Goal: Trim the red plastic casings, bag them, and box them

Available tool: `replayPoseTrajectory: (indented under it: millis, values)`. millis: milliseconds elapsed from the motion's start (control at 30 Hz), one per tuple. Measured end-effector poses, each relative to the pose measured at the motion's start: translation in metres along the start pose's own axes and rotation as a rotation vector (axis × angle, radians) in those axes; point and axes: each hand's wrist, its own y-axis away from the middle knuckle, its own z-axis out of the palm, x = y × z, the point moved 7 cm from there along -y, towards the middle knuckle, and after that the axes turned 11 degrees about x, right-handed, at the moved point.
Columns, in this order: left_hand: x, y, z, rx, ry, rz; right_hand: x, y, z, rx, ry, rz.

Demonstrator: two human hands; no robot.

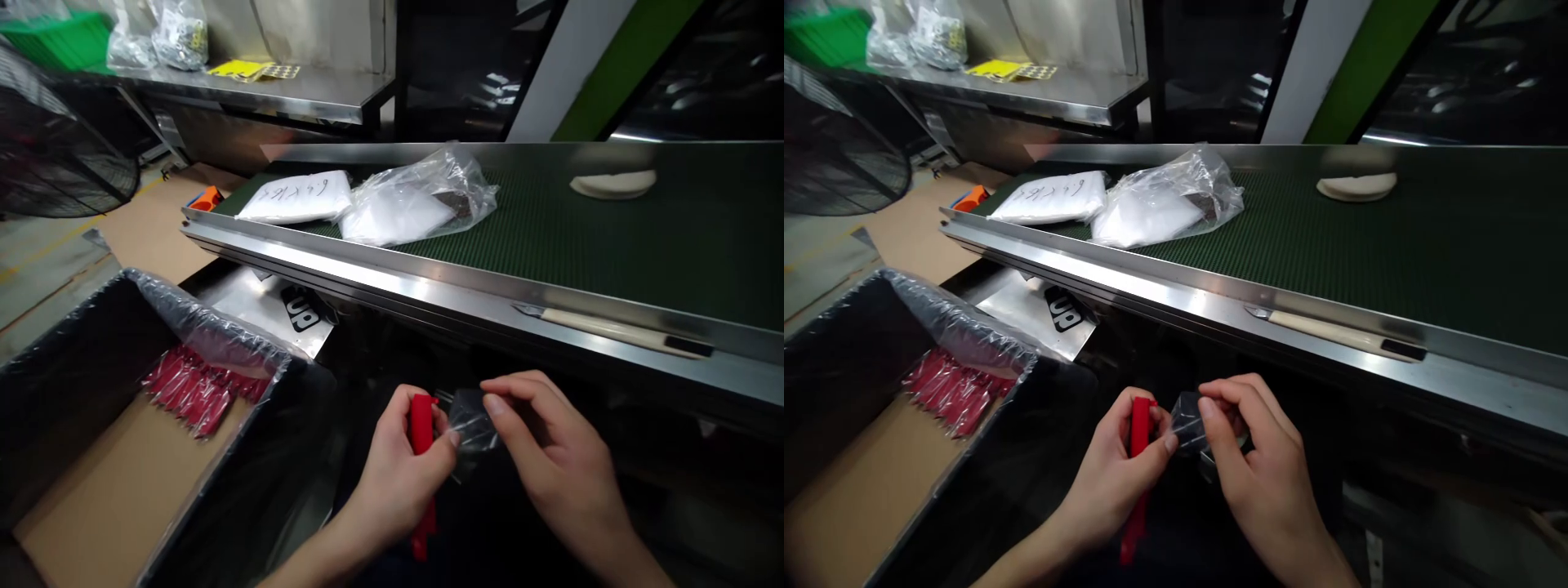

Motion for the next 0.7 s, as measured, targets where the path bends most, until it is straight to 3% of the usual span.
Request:
replayPoseTrajectory:
  millis: [100, 200, 333, 467, 600, 700]
  values:
    - [0.005, 0.005, 0.009, -0.028, -0.043, 0.034, -0.010, -0.002, 0.004, -0.102, -0.054, -0.063]
    - [0.005, 0.009, 0.014, -0.023, -0.102, 0.047, -0.012, -0.001, 0.009, -0.197, -0.128, -0.026]
    - [0.005, 0.011, 0.020, -0.052, -0.159, 0.069, -0.007, 0.005, 0.011, -0.199, -0.204, 0.022]
    - [0.003, 0.009, 0.029, -0.080, -0.115, 0.004, 0.010, 0.007, 0.004, -0.029, -0.334, 0.156]
    - [0.006, 0.009, 0.035, -0.110, -0.063, 0.013, 0.035, -0.003, -0.028, 0.272, -0.413, 0.241]
    - [0.005, 0.006, 0.031, -0.094, -0.074, 0.007, 0.049, -0.007, -0.050, 0.370, -0.417, 0.240]
